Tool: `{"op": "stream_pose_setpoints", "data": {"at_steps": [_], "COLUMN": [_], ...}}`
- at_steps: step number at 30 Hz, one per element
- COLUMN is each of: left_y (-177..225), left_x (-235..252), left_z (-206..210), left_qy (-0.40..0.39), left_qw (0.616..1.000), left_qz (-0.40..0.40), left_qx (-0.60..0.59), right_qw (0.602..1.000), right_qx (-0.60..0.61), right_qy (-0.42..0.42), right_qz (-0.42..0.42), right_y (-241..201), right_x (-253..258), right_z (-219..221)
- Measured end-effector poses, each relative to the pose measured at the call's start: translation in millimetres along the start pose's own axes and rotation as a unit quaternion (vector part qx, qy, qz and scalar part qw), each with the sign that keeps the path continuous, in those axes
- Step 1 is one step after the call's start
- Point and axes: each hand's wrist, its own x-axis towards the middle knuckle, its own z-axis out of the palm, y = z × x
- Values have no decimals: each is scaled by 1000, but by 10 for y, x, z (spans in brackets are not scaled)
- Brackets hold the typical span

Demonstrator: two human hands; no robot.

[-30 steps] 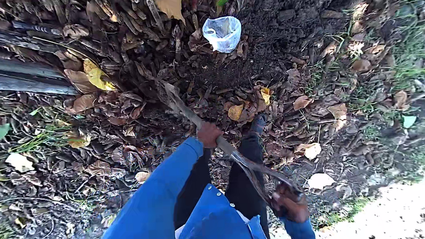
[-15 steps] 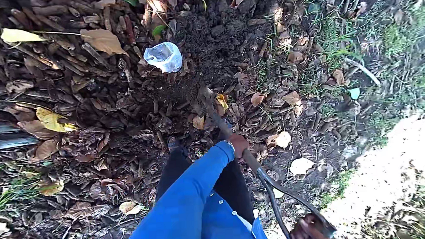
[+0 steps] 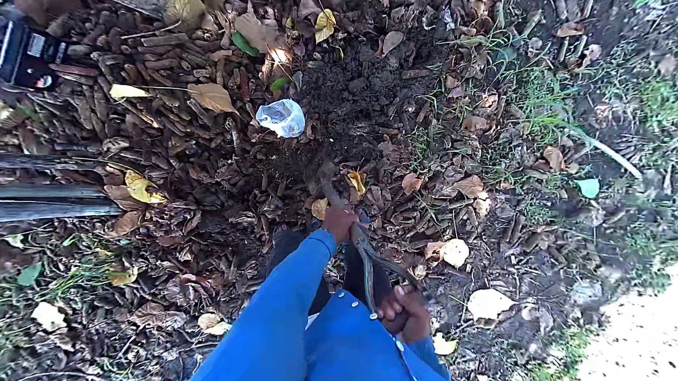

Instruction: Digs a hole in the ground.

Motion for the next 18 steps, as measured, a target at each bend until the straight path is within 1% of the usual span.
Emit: {"op": "stream_pose_setpoints", "data": {"at_steps": [1, 2, 3, 4, 5, 6, 7, 8, 9, 10, 11, 13, 15, 18], "left_y": [37, 82, 125, 192, 296, 412, 505, 532, 478, 377, 270, 119, 62, 85], "left_x": [-26, -34, -26, -19, -30, -51, -90, -133, -179, -214, -248, -321, -362, -317], "left_z": [40, 55, 101, 173, 187, 142, 42, -71, -157, -209, -250, -324, -379, -528], "left_qy": [36, 76, 116, 142, 148, 151, 148, 137, 109, 80, 56, 28, 23, 17], "left_qw": [994, 970, 918, 838, 746, 659, 591, 543, 521, 520, 529, 552, 559, 581], "left_qz": [-65, -128, -184, -229, -258, -270, -278, -278, -266, -248, -231, -223, -238, -262], "left_qx": [-81, -193, -331, -474, -596, -685, -743, -781, -804, -814, -815, -803, -794, -770], "right_qw": [999, 998, 998, 999, 999, 999, 997, 995, 993, 989, 985, 978, 979, 987], "right_qx": [17, 22, 15, -1, -24, -47, -62, -64, -56, -41, -22, 4, 10, 22], "right_qy": [35, 51, 53, 41, 16, -15, -40, -63, -87, -109, -123, -114, -90, -74], "right_qz": [3, 5, 7, 10, 14, 18, 24, 35, 57, 87, 121, 177, 185, 144], "right_y": [-39, -81, -101, -100, -95, -92, -88, -85, -85, -96, -112, -126, -67, -18], "right_x": [57, 112, 132, 122, 112, 114, 123, 127, 129, 130, 130, 99, 90, 164], "right_z": [26, 68, 121, 179, 255, 346, 446, 541, 614, 681, 767, 1002, 1161, 1303]}}
